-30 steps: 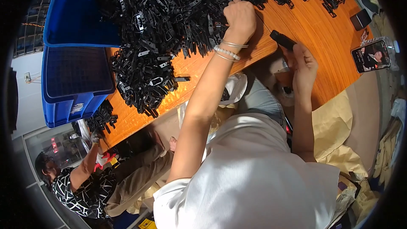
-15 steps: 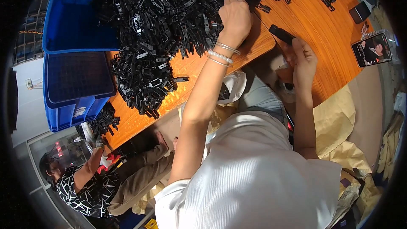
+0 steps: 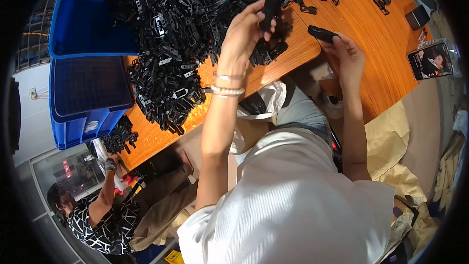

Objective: Assembling small black plastic components at a manufacturing workstation.

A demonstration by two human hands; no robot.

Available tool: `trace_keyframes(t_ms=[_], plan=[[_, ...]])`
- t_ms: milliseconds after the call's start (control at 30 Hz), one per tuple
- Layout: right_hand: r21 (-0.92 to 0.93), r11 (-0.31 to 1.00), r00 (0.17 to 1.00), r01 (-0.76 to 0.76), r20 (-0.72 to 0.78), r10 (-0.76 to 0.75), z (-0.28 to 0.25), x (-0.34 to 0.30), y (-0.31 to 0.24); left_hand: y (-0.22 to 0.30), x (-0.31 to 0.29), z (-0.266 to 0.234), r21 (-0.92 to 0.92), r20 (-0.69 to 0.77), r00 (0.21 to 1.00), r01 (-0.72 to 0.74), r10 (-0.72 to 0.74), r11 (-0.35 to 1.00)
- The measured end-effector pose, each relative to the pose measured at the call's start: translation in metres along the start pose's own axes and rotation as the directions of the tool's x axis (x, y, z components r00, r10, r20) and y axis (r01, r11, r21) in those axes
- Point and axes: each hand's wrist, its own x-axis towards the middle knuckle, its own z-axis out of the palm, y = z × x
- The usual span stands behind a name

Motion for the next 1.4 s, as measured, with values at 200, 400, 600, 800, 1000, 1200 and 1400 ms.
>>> trace_keyframes(t_ms=[200,400,600,800,1000,1200,1400], plan=[[-0.135,0.991,0.958,0.022,0.285,0.017,0.03,-0.019,-0.032,0.005,-0.045,-0.007,0.035,0.043,0.993,0.105,-0.107,0.994],[-0.049,0.986,0.905,0.161,0.405,-0.128,0.054,-0.038,-0.034,0.023,-0.075,0.005,0.363,0.068,0.991,0.085,-0.117,0.928],[-0.221,0.925,0.837,0.31,0.525,-0.155,0.06,-0.042,-0.033,0.02,-0.092,0.004,0.77,0.133,0.964,-0.247,0.231,0.588],[-0.156,0.966,0.78,0.204,0.622,-0.065,0.066,-0.046,-0.033,0.015,-0.105,0.0,0.791,0.126,0.96,-0.25,0.25,0.559],[-0.226,0.964,0.796,0.141,0.604,0.025,0.069,-0.047,-0.03,0.007,-0.118,-0.005,0.698,0.023,0.989,-0.122,0.148,0.706],[-0.329,0.944,0.669,0.026,0.707,0.228,0.075,-0.06,-0.017,-0.012,-0.149,-0.035,0.797,-0.02,0.935,-0.199,0.354,0.57],[-0.319,0.832,0.527,0.454,0.849,0.038,0.079,-0.082,0.008,-0.005,-0.162,-0.082,0.993,-0.099,0.913,0.117,0.395,-0.02]])
